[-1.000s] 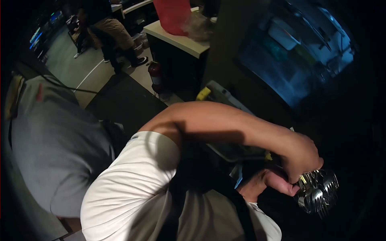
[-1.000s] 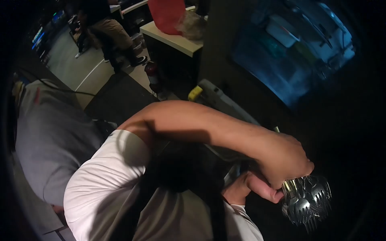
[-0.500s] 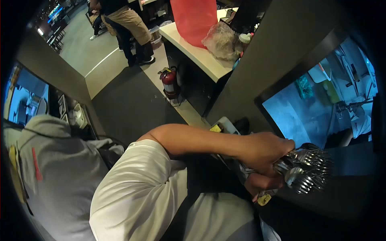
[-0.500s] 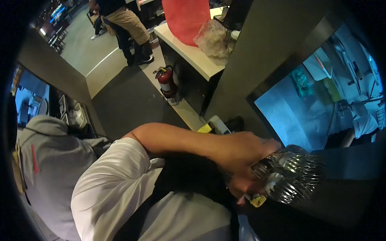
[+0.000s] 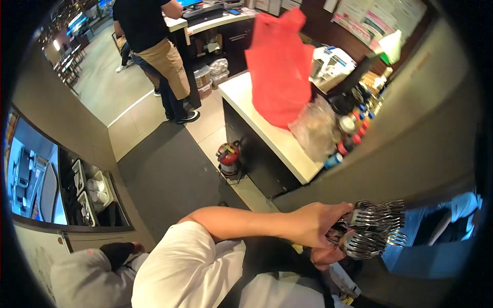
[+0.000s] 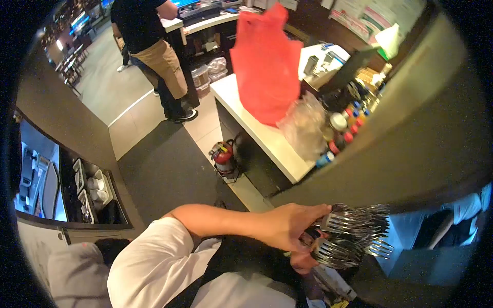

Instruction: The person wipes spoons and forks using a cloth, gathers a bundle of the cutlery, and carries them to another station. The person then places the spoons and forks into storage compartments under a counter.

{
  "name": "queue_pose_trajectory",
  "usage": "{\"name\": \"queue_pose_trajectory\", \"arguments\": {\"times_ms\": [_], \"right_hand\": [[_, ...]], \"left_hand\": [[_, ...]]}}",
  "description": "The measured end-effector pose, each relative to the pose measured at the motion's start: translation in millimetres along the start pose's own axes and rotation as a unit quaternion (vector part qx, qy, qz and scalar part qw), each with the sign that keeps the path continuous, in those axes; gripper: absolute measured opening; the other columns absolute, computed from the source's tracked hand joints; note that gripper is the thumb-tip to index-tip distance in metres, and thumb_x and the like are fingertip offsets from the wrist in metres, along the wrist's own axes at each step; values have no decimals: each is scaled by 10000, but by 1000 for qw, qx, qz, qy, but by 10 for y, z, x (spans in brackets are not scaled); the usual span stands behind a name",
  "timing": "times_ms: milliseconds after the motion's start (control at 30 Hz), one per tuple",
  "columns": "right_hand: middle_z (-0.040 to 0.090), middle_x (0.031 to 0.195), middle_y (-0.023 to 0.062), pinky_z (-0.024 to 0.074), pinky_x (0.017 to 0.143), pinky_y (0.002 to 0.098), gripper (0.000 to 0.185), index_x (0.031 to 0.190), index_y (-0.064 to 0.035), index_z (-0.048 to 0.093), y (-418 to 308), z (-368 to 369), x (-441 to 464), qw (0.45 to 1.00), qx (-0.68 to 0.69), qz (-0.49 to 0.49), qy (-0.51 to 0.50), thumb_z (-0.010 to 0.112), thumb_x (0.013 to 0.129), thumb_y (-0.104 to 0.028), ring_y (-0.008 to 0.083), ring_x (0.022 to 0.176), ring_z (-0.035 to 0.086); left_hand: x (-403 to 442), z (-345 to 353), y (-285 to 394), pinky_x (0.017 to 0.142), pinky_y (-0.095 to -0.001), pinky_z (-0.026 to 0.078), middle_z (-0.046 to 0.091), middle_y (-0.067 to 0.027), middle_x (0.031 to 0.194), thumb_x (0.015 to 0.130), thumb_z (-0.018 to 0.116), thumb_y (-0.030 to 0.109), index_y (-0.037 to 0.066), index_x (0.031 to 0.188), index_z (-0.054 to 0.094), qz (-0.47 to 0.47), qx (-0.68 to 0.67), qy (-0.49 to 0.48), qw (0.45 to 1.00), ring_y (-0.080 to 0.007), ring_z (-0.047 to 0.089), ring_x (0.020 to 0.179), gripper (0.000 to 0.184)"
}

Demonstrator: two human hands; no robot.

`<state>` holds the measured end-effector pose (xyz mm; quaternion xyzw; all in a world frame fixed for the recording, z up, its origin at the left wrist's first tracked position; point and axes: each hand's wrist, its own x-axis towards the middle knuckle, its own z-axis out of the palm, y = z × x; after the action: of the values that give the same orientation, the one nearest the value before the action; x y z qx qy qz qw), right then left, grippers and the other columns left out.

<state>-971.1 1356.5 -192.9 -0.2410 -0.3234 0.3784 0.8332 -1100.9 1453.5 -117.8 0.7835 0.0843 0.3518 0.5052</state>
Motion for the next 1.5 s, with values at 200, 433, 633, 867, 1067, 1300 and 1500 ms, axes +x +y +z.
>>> {"name": "queue_pose_trajectory", "arguments": {"times_ms": [200,433,633,867,1067,1300,1500], "right_hand": [[494,1363,189,383,1068,442,594,1388,20,409,1162,769,403,996,-9,75,-52,418,868,-267,319,1279,477],[492,1364,195,386,1068,447,596,1389,25,406,2412,1674,656,954,54,238,-175,416,862,-253,325,1281,476],[490,1365,200,388,1069,450,597,1390,29,403,3051,2275,724,896,109,336,-267,415,858,-242,330,1283,475],[446,1402,248,400,1076,456,648,1412,79,339,3886,2945,611,827,188,415,-329,398,832,-202,357,1287,482],[649,987,226,492,815,372,394,948,95,627,4680,3714,450,755,109,495,-417,402,850,-213,278,911,632],[641,1052,134,496,872,357,353,1109,47,580,6041,4412,112,635,19,490,-597,473,868,-188,226,955,626],[616,1119,92,484,862,301,410,1215,24,533,6421,5209,-343,479,-9,671,-567,610,878,-196,170,967,606]], "left_hand": [[-433,-1400,-280,811,-460,522,608,-263,1104,683,751,221,-11,1318,403,-110,-20,50,992,-439,614,1000,760],[-1111,-2567,-356,855,-473,514,617,-272,1097,694,766,258,-53,1301,367,-169,61,193,965,-432,617,1018,791],[-1576,-3020,-244,889,-461,510,587,-299,1183,719,773,316,-64,1322,354,-269,91,336,898,-437,608,1063,826],[-2108,-3515,-84,856,-456,513,624,-282,1092,735,775,324,-49,1276,404,-324,106,479,809,-430,623,1022,754],[-2700,-4121,-188,831,-426,512,634,-275,1062,731,779,311,-44,1254,427,-356,71,582,728,-389,649,993,724],[-3556,-4810,-498,930,-388,479,628,-230,1150,689,792,332,-52,1261,459,-425,78,696,573,-331,621,1093,764],[-4225,-5061,-439,898,-284,461,635,-70,1075,738,753,147,-24,1202,514,-307,11,787,534,-124,573,979,549]]}}
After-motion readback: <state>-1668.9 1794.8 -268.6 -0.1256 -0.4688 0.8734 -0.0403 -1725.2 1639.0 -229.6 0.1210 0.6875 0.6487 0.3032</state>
